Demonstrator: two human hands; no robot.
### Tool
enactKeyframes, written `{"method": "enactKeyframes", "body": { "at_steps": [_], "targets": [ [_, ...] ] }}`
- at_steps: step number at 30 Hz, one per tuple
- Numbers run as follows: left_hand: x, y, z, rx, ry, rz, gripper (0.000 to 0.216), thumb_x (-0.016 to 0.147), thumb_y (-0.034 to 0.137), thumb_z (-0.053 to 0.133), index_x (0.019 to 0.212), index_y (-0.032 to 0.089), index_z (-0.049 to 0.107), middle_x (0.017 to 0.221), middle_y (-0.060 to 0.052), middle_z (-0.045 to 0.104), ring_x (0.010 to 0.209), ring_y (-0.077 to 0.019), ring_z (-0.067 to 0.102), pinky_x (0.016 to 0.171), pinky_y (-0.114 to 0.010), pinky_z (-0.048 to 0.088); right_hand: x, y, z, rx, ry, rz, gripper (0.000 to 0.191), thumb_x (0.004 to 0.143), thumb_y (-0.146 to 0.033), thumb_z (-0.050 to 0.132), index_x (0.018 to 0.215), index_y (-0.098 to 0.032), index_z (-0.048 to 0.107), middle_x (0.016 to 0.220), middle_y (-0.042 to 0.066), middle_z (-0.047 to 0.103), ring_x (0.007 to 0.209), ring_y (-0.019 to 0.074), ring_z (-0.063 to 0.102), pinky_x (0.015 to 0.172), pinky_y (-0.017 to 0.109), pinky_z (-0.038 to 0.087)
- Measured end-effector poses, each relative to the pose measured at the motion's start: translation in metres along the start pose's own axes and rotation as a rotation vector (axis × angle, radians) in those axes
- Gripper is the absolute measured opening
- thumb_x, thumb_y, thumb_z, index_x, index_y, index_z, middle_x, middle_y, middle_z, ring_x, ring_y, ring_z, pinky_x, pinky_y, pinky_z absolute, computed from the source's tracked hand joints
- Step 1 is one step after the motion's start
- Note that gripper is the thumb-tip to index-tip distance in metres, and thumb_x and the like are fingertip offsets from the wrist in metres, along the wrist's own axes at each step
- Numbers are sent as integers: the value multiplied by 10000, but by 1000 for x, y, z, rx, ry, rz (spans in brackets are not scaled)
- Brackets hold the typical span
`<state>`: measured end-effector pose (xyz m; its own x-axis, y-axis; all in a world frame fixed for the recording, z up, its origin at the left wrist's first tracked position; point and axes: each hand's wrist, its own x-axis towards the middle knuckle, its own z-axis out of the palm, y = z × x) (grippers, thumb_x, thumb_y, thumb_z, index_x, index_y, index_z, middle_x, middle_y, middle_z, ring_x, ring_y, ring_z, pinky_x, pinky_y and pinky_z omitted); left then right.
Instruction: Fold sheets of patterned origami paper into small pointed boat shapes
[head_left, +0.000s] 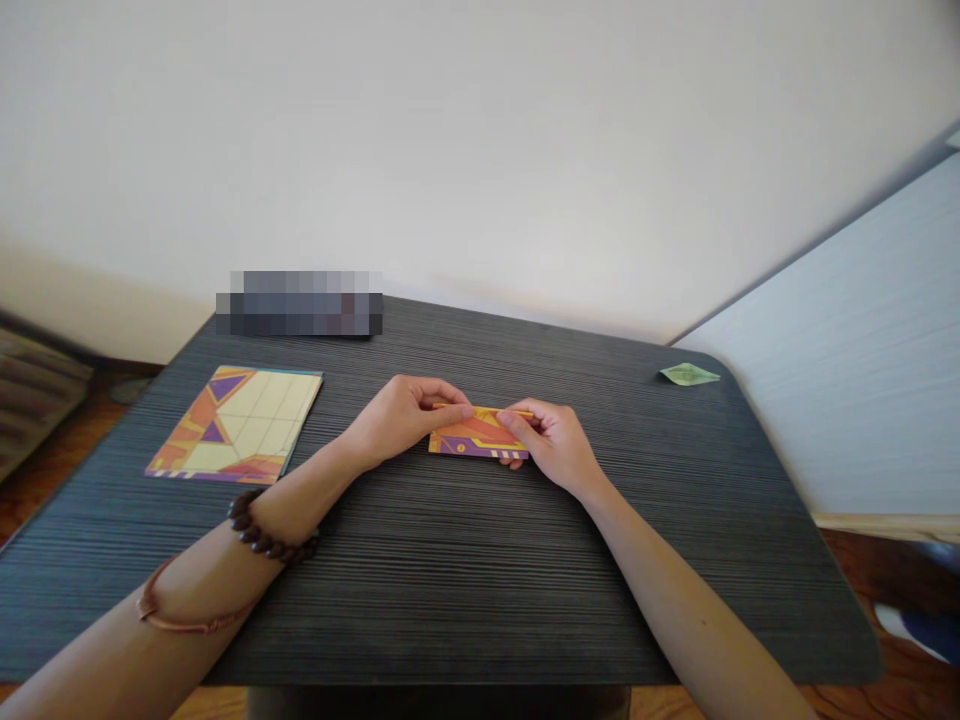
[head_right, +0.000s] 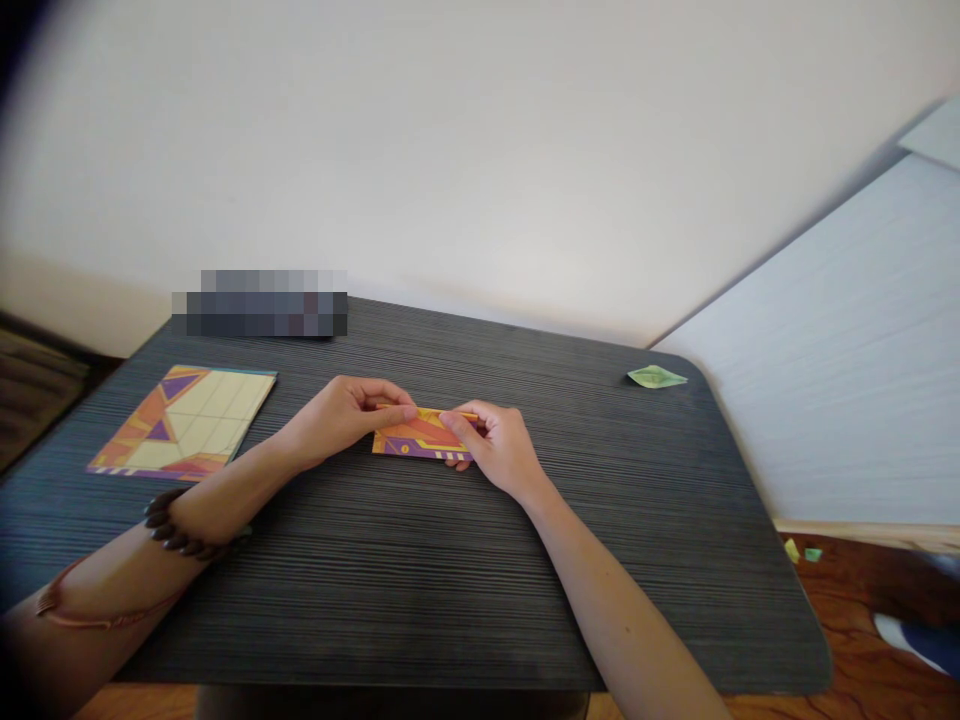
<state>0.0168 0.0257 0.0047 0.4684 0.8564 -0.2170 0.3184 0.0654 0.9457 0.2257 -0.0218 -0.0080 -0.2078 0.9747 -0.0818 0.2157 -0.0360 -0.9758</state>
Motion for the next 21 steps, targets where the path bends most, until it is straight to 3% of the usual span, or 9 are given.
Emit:
{"method": "enactKeyframes", "body": {
  "at_steps": [5, 21],
  "targets": [
    [0, 0, -1, 80, -9, 51, 325, 733, 460, 637, 853, 162, 685, 760, -23, 707, 711, -167, 638, 597, -221, 462, 0, -1, 0, -66, -15, -25, 333, 822, -492, 549, 842, -173, 644, 600, -1, 659, 483, 124, 622, 469, 228, 521],
    [1, 1, 0, 75, -18, 26, 323, 734, 456, 631, 851, 161, 695, 798, -26, 718, 740, -175, 646, 637, -234, 480, 0, 0, -1, -163, -18, -47, 336, 841, -493, 524, 839, -181, 650, 640, 6, 671, 479, 121, 619, 475, 223, 495]
  ]
}}
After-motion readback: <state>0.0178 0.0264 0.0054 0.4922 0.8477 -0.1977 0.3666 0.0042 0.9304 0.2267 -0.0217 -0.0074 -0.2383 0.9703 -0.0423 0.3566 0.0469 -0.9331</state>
